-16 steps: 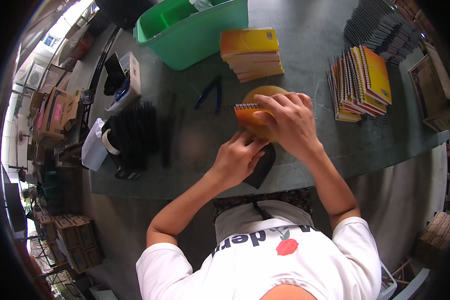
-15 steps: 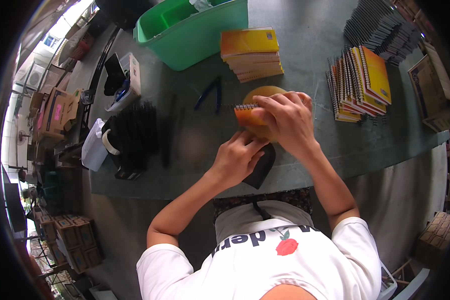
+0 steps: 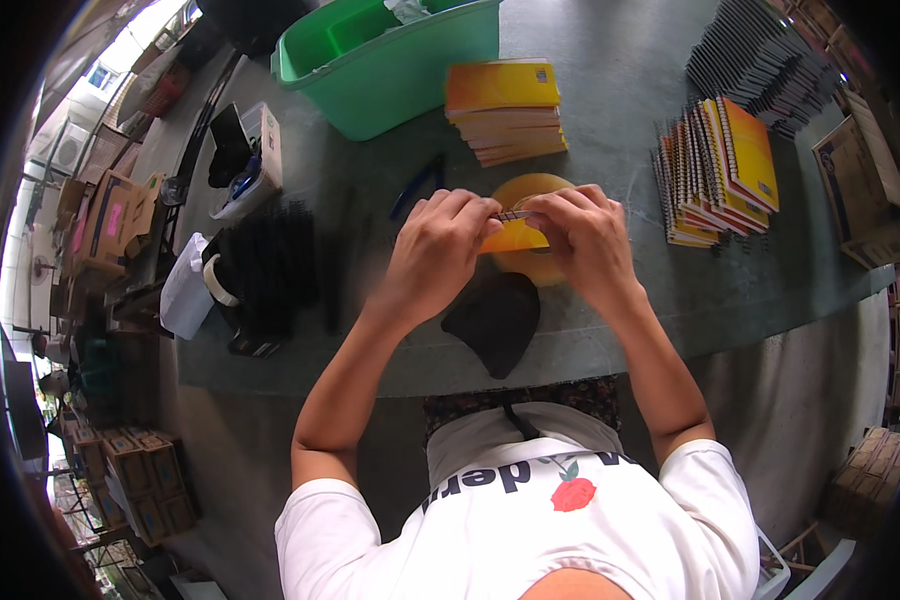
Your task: The person inserts a spiral coil through the pre-punched holes of notebooks by hand and uses a small tool to secure the coil ends.
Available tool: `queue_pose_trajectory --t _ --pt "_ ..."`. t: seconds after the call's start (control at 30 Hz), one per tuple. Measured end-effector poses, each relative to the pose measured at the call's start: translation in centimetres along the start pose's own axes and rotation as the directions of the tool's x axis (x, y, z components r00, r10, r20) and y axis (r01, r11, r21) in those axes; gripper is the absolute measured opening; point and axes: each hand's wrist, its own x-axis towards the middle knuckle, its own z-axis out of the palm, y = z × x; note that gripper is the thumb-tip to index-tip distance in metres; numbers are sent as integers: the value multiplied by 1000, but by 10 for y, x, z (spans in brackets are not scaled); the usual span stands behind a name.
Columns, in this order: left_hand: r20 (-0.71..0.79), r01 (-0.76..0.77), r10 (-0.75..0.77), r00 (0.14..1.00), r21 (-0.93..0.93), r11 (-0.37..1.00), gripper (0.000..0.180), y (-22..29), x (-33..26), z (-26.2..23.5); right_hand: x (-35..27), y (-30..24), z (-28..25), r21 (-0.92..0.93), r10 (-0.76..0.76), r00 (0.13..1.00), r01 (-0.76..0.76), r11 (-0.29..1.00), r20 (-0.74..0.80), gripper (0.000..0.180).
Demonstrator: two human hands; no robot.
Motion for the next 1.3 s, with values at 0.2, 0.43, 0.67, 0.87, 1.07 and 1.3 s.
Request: queue_pose_trajectory --t 0.2,0.43,0.67,0.87,1.07,1.3 --pt "26 2 2 1000 -147 989 16 -11 4 0 1 -6 3 -27 -78 997 78 997 -21 19" --pt "-73 23 -33 997 -129 991 18 -3 6 5 2 -8 13 56 1 995 4 998 -98 13" --pt "-133 -46 51 990 39 998 17 -8 4 5 1 -8 14 46 -11 994 16 999 -110 12" --pt "-222 -134 161 962 131 982 16 16 -33 10 0 -10 13 17 -29 991 31 999 -128 13" --pt "20 106 -105 994 -69 992 25 1 -67 38 2 -19 9 24 27 989 -24 999 -142 16" --pt "221 311 -271 937 -170 935 33 -1 -80 43 -2 -10 17 -32 -56 989 52 998 -134 19"
